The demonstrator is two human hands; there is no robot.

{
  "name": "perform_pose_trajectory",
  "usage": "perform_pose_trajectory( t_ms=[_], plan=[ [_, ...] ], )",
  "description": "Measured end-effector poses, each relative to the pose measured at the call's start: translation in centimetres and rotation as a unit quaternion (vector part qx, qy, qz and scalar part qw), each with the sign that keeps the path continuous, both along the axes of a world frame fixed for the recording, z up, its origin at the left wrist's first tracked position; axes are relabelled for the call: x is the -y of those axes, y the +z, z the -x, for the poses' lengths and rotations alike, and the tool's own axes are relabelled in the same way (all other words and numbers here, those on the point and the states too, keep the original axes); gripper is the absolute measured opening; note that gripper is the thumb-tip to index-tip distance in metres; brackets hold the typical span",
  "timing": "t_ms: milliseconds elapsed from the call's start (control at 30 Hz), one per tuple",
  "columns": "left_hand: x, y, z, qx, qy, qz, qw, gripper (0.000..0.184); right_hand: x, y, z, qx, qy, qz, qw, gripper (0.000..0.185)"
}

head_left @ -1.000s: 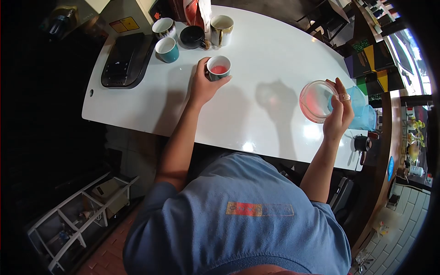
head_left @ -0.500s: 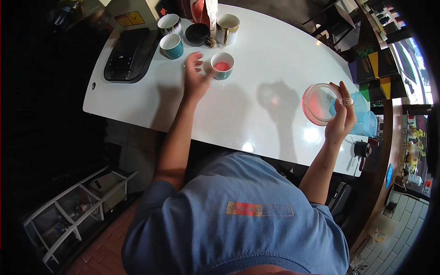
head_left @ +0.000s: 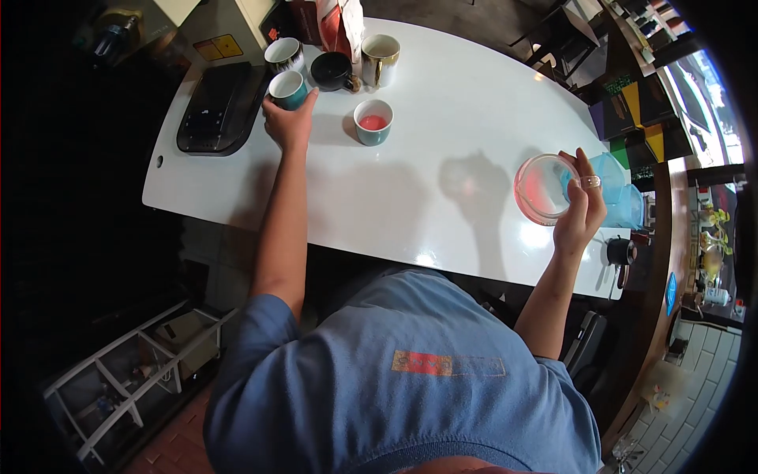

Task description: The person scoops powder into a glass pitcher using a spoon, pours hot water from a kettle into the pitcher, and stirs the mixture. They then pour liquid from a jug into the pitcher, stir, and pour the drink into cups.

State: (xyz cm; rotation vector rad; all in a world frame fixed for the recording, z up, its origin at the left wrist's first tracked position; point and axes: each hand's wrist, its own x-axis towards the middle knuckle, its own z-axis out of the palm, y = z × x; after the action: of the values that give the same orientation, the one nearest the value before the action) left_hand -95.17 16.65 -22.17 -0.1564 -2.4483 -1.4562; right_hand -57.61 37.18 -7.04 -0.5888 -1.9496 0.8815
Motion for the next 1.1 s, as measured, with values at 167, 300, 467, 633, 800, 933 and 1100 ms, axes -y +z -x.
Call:
perform_pose_trajectory(
  t_ms=[167, 300, 467, 633, 800, 933, 1100],
  plan=[
    [-0.2, -0.9, 1.2, 0.010, 0.035, -0.047, 0.998, 0.083, 0.1, 0.1, -0.2, 0.006, -0.009, -0.010, 1.000, 0.046],
    [1.2, -1.0, -0.1, -0.070, -0.063, -0.222, 0.970, 0.075, -0.5, 0.3, 0.2, -0.015, 0.011, -0.015, 1.000, 0.044],
    [4.5, 6.9, -6.5, -0.072, -0.203, -0.308, 0.927, 0.064, -0.8, 1.8, 2.3, -0.044, 0.047, 0.015, 0.998, 0.045],
    [6.9, 11.5, -11.1, -0.027, -0.307, -0.270, 0.912, 0.058, -1.4, 5.3, 5.9, -0.083, 0.139, -0.032, 0.986, 0.046],
    [5.9, 12.3, -15.5, 0.040, -0.410, -0.297, 0.862, 0.059, -1.5, 8.0, 9.3, -0.098, 0.235, -0.068, 0.965, 0.050],
    [4.5, 11.2, -17.2, 0.061, -0.458, -0.266, 0.846, 0.067, 0.4, 9.4, 12.0, -0.083, 0.284, -0.078, 0.952, 0.054],
    [3.6, 11.0, -17.7, 0.048, -0.464, -0.242, 0.851, 0.073, 3.9, 11.8, 13.0, -0.089, 0.266, -0.137, 0.950, 0.052]
  ],
)
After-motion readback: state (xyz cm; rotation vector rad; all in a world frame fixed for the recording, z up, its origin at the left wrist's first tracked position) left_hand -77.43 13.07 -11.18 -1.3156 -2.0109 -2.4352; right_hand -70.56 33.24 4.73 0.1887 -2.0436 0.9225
